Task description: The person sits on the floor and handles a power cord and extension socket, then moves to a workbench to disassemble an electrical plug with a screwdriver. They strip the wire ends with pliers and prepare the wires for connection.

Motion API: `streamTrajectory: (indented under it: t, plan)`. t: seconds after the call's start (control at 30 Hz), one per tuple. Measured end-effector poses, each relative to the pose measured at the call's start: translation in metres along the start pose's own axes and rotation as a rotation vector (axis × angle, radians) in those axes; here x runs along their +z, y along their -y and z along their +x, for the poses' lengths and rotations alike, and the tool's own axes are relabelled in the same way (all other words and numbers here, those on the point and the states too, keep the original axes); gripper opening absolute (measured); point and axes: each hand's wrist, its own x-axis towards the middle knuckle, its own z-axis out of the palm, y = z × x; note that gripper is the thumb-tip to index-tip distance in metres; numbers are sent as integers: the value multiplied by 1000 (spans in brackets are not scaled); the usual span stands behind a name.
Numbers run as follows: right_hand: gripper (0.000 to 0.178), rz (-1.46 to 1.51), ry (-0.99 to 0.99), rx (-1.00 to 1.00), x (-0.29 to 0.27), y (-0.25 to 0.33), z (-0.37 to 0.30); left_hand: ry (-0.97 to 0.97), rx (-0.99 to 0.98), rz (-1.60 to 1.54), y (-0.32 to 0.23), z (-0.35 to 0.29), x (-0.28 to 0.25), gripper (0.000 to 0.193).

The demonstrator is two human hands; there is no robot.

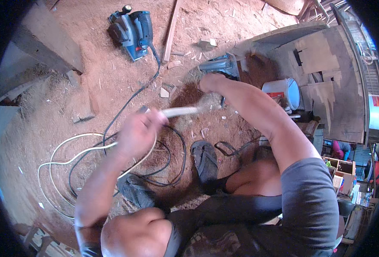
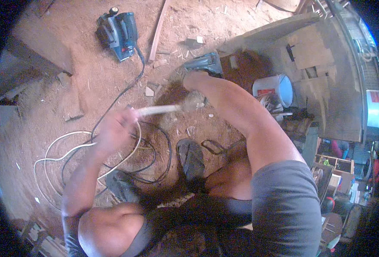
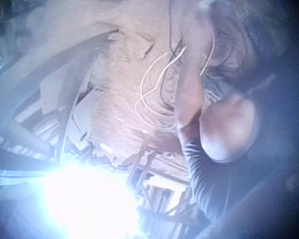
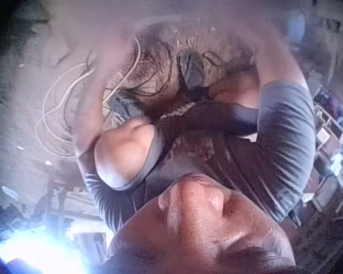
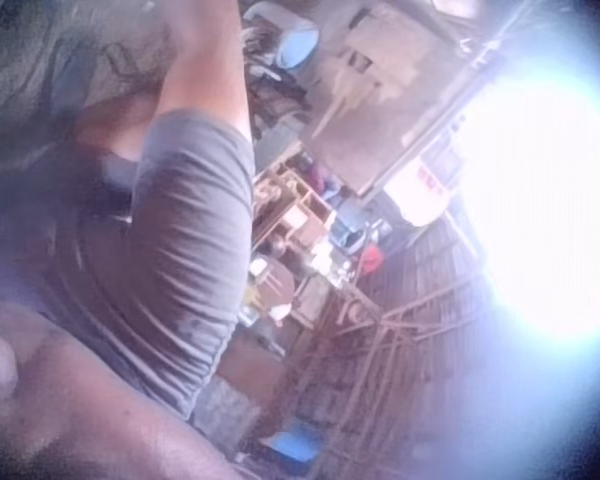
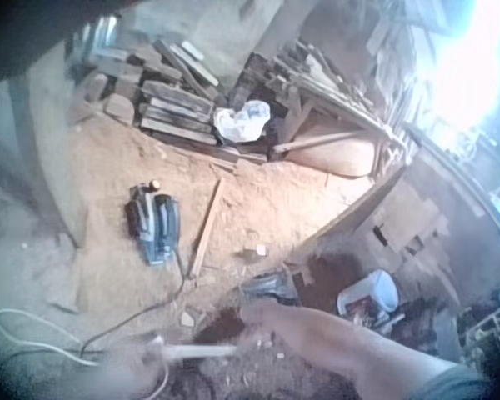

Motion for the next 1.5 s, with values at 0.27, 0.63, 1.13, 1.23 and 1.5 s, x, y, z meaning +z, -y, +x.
streamTrajectory:
  t: [0.27,0.63,1.13,1.23,1.5]
  plan:
    - [39,116,80,59,11,5,-48,-25,11,-125,-12,-45,-22,18]
    - [35,-113,-21,-93,-1,18,-19,-859,-170,561,77,-198,-259,49]
    - [31,-228,-144,-170,57,-19,38,-1097,-173,643,79,-205,-283,44]
    - [29,-255,-158,-215,59,-35,57,-1069,-89,747,62,-181,-281,45]
    - [29,-507,-7,-317,45,-38,59,-883,-52,979,80,-190,-287,47]
